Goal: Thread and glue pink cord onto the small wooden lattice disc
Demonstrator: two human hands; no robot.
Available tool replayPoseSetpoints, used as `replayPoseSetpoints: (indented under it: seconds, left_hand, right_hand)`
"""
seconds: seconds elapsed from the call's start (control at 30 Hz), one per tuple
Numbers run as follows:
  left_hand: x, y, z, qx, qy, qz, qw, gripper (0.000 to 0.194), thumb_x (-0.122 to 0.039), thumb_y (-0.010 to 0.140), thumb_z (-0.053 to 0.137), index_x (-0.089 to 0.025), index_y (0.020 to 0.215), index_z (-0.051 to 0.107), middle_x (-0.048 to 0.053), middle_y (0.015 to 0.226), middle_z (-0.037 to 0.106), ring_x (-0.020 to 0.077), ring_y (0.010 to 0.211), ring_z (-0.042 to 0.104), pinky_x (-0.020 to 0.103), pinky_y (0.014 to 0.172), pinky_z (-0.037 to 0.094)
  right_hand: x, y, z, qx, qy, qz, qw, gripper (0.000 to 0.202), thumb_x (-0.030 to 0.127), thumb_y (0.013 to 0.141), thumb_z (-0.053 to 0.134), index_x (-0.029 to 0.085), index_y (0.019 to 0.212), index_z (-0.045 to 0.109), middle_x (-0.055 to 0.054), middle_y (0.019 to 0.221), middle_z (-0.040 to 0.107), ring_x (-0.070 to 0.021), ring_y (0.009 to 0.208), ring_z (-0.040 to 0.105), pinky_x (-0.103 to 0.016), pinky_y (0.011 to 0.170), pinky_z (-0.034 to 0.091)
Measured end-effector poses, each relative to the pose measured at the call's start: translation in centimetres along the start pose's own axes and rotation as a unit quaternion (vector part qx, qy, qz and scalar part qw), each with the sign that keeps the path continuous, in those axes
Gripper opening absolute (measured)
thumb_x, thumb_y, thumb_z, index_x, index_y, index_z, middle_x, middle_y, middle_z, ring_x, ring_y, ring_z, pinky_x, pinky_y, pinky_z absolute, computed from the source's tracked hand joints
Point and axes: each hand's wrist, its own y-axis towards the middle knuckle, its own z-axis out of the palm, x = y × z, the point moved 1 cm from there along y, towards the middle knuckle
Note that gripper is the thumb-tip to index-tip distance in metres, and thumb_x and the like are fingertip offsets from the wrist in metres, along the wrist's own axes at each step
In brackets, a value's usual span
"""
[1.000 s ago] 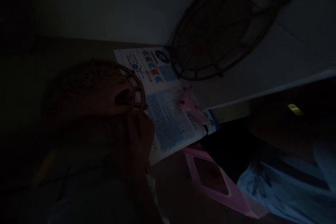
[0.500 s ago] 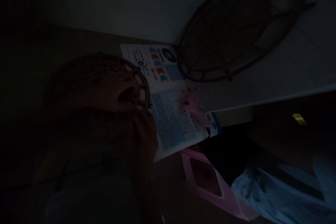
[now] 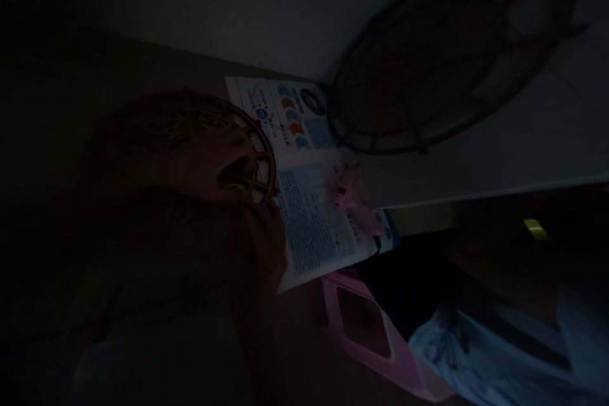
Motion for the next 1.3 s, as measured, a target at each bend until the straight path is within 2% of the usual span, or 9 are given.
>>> replayPoseSetpoints:
  seconds: [0.2, 0.43, 0.63, 0.77, 0.87, 1.03, 1.13, 1.3]
  left_hand:
    - [-0.2, 0.0, -0.2, 0.010, 0.017, -0.015, 1.000, 0.060, -0.068, 0.083, 0.067, -0.015, 0.112, 0.061, 0.019, 0.126, 0.057, 0.0355, 0.111, 0.055, 0.045, 0.097, 0.041]
    - [-0.5, 0.0, -0.2, 0.013, 0.025, -0.031, 0.999, 0.057, -0.065, 0.081, 0.069, -0.015, 0.108, 0.060, 0.019, 0.127, 0.057, 0.0370, 0.116, 0.053, 0.045, 0.100, 0.040]
    - [-0.8, -0.1, -0.6, 0.042, 0.022, -0.030, 0.998, 0.056, -0.063, 0.085, 0.070, -0.015, 0.112, 0.060, 0.019, 0.134, 0.053, 0.0353, 0.118, 0.049, 0.047, 0.104, 0.038]
    - [-0.8, -0.3, -0.7, 0.036, 0.011, -0.009, 0.999, 0.050, -0.057, 0.087, 0.070, -0.015, 0.112, 0.061, 0.018, 0.134, 0.053, 0.0327, 0.116, 0.049, 0.047, 0.107, 0.037]
    - [-0.6, -0.4, -0.6, 0.040, 0.004, -0.002, 0.999, 0.052, -0.059, 0.086, 0.069, -0.015, 0.112, 0.061, 0.017, 0.132, 0.054, 0.0311, 0.112, 0.050, 0.048, 0.107, 0.036]
    - [-0.5, -0.4, -0.8, 0.052, 0.007, -0.002, 0.999, 0.056, -0.063, 0.087, 0.066, -0.015, 0.114, 0.062, 0.017, 0.131, 0.053, 0.0298, 0.109, 0.050, 0.049, 0.107, 0.036]
    - [-0.4, -0.3, -0.7, 0.057, 0.012, 0.002, 0.998, 0.057, -0.065, 0.086, 0.066, -0.014, 0.113, 0.062, 0.018, 0.132, 0.053, 0.0311, 0.111, 0.050, 0.051, 0.107, 0.037]
    - [-0.1, -0.3, -0.2, 0.022, 0.029, 0.033, 0.999, 0.057, -0.064, 0.086, 0.067, -0.014, 0.113, 0.063, 0.019, 0.128, 0.056, 0.0358, 0.120, 0.047, 0.052, 0.109, 0.035]
  right_hand:
    - [-0.2, 0.0, -0.2, 0.025, 0.007, 0.064, 0.998, 0.029, 0.023, 0.102, 0.057, 0.028, 0.124, 0.076, -0.006, 0.134, 0.072, -0.0273, 0.135, 0.062, -0.046, 0.105, 0.059]
    - [-0.1, 0.3, -0.4, 0.041, 0.020, 0.049, 0.998, 0.028, 0.024, 0.104, 0.055, 0.027, 0.119, 0.077, -0.006, 0.128, 0.075, -0.0271, 0.136, 0.061, -0.047, 0.107, 0.057]
    - [-0.2, -0.8, -0.6, 0.006, -0.022, 0.063, 0.998, 0.033, 0.030, 0.105, 0.051, 0.028, 0.130, 0.074, -0.006, 0.138, 0.070, -0.0300, 0.140, 0.058, -0.051, 0.109, 0.057]
    - [-0.3, -0.9, -0.5, 0.006, -0.033, 0.033, 0.999, 0.035, 0.027, 0.105, 0.052, 0.028, 0.134, 0.071, -0.005, 0.135, 0.071, -0.0283, 0.137, 0.061, -0.051, 0.109, 0.058]
    - [-0.4, -0.9, -0.4, 0.008, -0.045, 0.000, 0.999, 0.034, 0.023, 0.104, 0.055, 0.028, 0.133, 0.071, -0.004, 0.132, 0.073, -0.0275, 0.139, 0.059, -0.052, 0.111, 0.056]
    - [-0.4, -1.1, -0.3, 0.006, -0.068, -0.044, 0.997, 0.036, 0.018, 0.103, 0.057, 0.027, 0.135, 0.070, -0.003, 0.133, 0.073, -0.0271, 0.140, 0.058, -0.046, 0.109, 0.059]
    - [-0.4, -1.1, -0.4, 0.009, -0.080, -0.060, 0.995, 0.037, 0.018, 0.103, 0.056, 0.027, 0.137, 0.068, -0.003, 0.134, 0.072, -0.0274, 0.140, 0.058, -0.045, 0.105, 0.061]
    - [-0.4, -1.2, -0.6, 0.021, -0.088, -0.062, 0.994, 0.040, 0.016, 0.102, 0.056, 0.028, 0.139, 0.067, -0.003, 0.136, 0.071, -0.0266, 0.141, 0.057, -0.046, 0.107, 0.060]
